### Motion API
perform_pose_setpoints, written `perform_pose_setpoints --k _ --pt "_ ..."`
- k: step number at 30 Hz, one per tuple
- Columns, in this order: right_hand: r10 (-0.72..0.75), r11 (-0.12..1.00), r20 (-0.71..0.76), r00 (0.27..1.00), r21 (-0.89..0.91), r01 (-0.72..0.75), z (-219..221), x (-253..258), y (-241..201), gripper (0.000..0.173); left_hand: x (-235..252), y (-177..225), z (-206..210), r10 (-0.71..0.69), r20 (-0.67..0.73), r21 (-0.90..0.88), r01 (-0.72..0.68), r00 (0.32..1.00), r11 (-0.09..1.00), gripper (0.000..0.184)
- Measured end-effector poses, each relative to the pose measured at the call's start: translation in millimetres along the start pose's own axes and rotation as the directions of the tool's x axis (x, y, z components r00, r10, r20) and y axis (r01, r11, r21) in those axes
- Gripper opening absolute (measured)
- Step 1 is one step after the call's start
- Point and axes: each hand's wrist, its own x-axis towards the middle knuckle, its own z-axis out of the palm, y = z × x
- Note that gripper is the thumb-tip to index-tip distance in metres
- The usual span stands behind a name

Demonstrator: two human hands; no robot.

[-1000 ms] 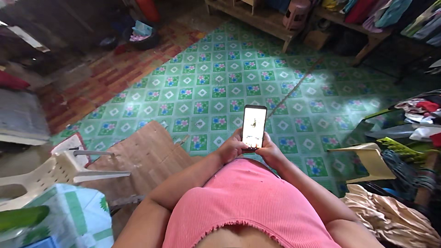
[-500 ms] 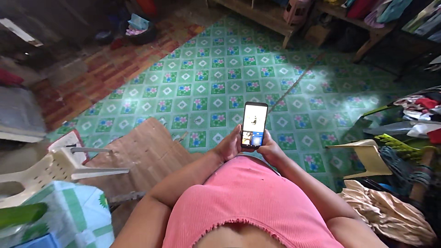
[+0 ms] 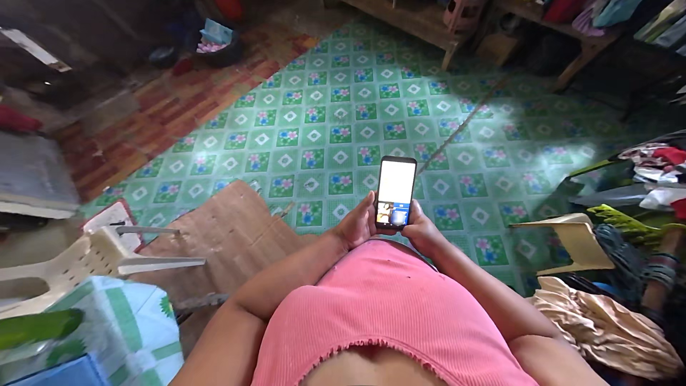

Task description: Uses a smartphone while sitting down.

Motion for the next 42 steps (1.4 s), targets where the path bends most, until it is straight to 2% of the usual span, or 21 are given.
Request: perform_pose_setpoints --k 9,19,22,26,28,31,33,42 --pt "0.008 0.999 0.016 1.000 0.034 -0.009 0.1 1.3 3.0 0.090 -3.0 3.1 3.6 -0.009 -0.028 -0.001 0.009 1.000 1.000 0.071" --pt "0.008 0.999 0.011 1.000 0.049 -0.009 2.3 3.0 2.4 0.086 -2.1 3.3 -0.4 -0.013 -0.026 0.005 0.013 1.000 1.000 0.070" --pt "-0.006 1.000 0.013 1.000 0.028 0.006 0.8 3.3 3.7 0.082 -1.7 3.0 -1.2 -0.029 -0.044 -0.022 0.028 0.999 0.999 0.065" --pt "-0.003 1.000 0.008 1.000 0.011 0.003 1.1 3.3 3.2 0.083 -0.8 2.0 -2.7 -0.049 -0.095 -0.061 0.043 0.994 0.997 0.044" --pt "-0.005 1.000 0.008 1.000 0.005 0.005 1.0 3.5 3.3 0.083 -0.8 2.7 -0.5 -0.062 -0.133 -0.074 0.053 0.989 0.996 0.050" --pt "-0.006 1.000 0.014 1.000 0.028 0.005 0.0 4.4 4.2 0.082 0.0 5.5 5.9 -0.076 -0.198 -0.051 0.067 0.977 0.996 0.067" --pt "-0.004 1.000 0.013 1.000 0.029 0.004 0.5 4.8 3.9 0.081 0.9 6.6 9.1 -0.079 -0.231 -0.028 0.074 0.970 0.997 0.069" --pt "0.004 1.000 0.009 1.000 0.028 -0.004 0.4 6.1 4.6 0.083 3.7 8.7 12.9 -0.107 -0.291 -0.029 0.103 0.951 0.994 0.048"
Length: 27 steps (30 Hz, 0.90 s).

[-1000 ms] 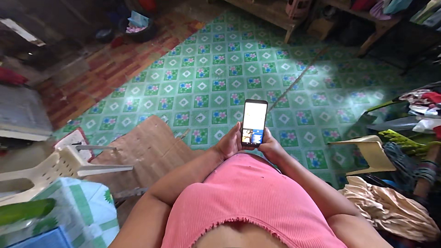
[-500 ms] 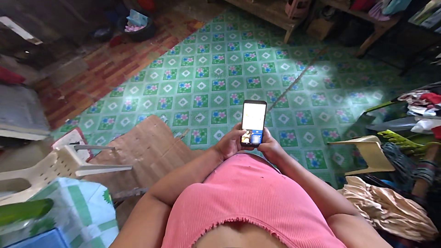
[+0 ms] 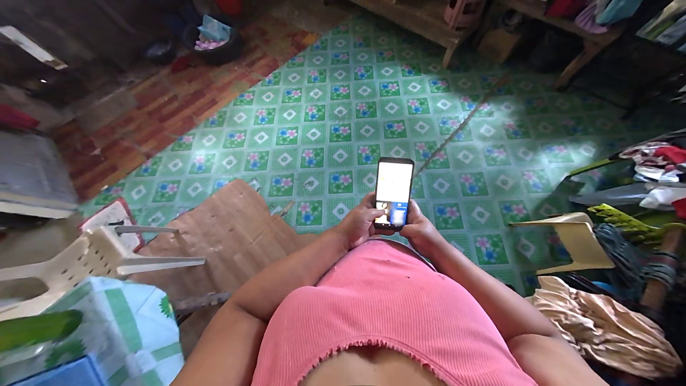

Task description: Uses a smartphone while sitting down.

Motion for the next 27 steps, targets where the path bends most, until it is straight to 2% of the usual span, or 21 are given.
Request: perform_pose_setpoints --k 5,12,27 --pt "0.000 1.000 0.004 1.000 0.012 0.000 -0.2 0.9 0.0 0.083 1.2 -1.3 -2.6 0.010 0.015 -0.005 -0.010 1.000 1.000 0.044" --pt "-0.012 1.000 -0.001 1.000 0.022 0.012 1.4 1.5 -1.0 0.081 1.5 0.6 -4.7 0.015 0.028 0.006 -0.015 1.000 1.000 0.063" --pt "0.010 1.000 -0.020 1.000 0.019 -0.010 0.8 2.8 -3.3 0.082 3.3 0.7 -5.4 0.019 0.055 -0.015 -0.019 0.998 1.000 0.070"
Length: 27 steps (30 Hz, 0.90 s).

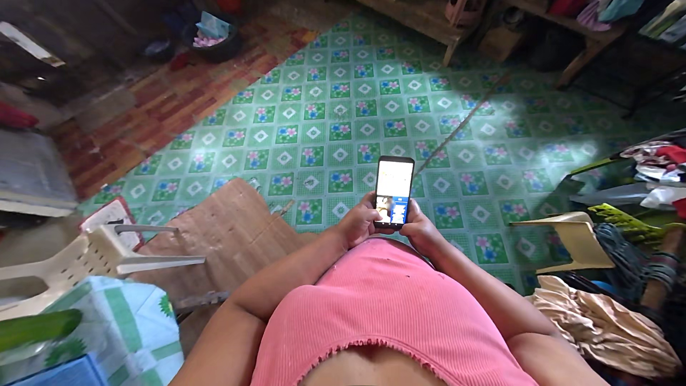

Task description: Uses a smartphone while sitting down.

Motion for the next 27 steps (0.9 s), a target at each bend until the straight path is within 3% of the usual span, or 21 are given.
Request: perform_pose_setpoints --k 10,16,27 --pt "-0.002 1.000 0.002 1.000 0.008 0.002 -2.9 2.4 2.3 0.082 2.2 -0.3 -0.4 -0.001 -0.005 0.001 0.001 1.000 1.000 0.069" --pt "0.000 1.000 -0.013 1.000 -0.017 -0.001 -2.6 1.5 3.3 0.085 5.1 -4.0 -6.5 0.002 0.039 0.015 -0.003 0.999 1.000 0.046" --pt "-0.009 1.000 -0.005 1.000 0.005 0.010 -4.6 -2.4 6.3 0.083 3.0 -6.0 -3.9 -0.012 0.037 0.002 0.012 0.999 1.000 0.044"
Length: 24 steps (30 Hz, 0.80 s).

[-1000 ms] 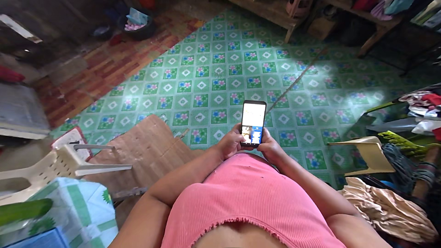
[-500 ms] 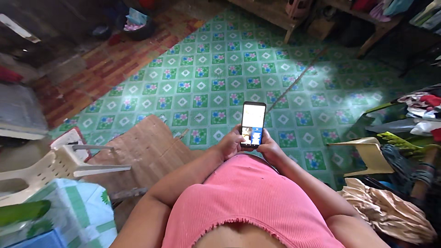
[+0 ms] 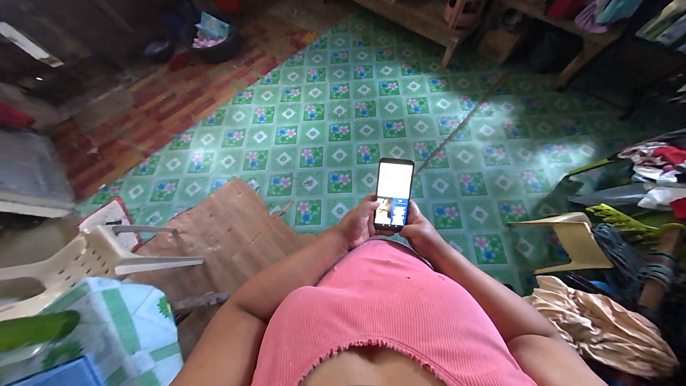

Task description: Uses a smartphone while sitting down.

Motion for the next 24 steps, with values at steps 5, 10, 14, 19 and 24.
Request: perform_pose_setpoints --k 5,10,14,19,24 --pt "0.003 1.000 0.009 1.000 0.030 -0.003 3.2 -0.6 -2.1 0.082 -2.2 1.9 4.2 -0.013 -0.064 0.009 0.013 0.998 1.000 0.057" --pt "0.006 0.998 0.015 1.000 0.059 -0.007 4.5 0.9 -1.1 0.082 -1.7 5.0 6.6 -0.030 -0.105 0.028 0.033 0.994 0.999 0.057" --pt "-0.015 0.998 0.032 0.999 0.068 0.012 5.6 2.1 -0.3 0.081 -2.0 6.8 7.3 -0.024 -0.121 0.044 0.029 0.992 0.999 0.042" --pt "-0.027 0.997 0.046 0.999 0.076 0.023 5.0 4.4 0.8 0.082 -0.9 8.4 6.1 -0.025 -0.116 0.044 0.031 0.993 0.999 0.041" --pt "-0.018 0.997 0.034 0.999 0.077 0.015 5.8 4.5 -0.3 0.082 -0.5 8.5 3.4 -0.022 -0.104 0.037 0.026 0.994 0.999 0.045"
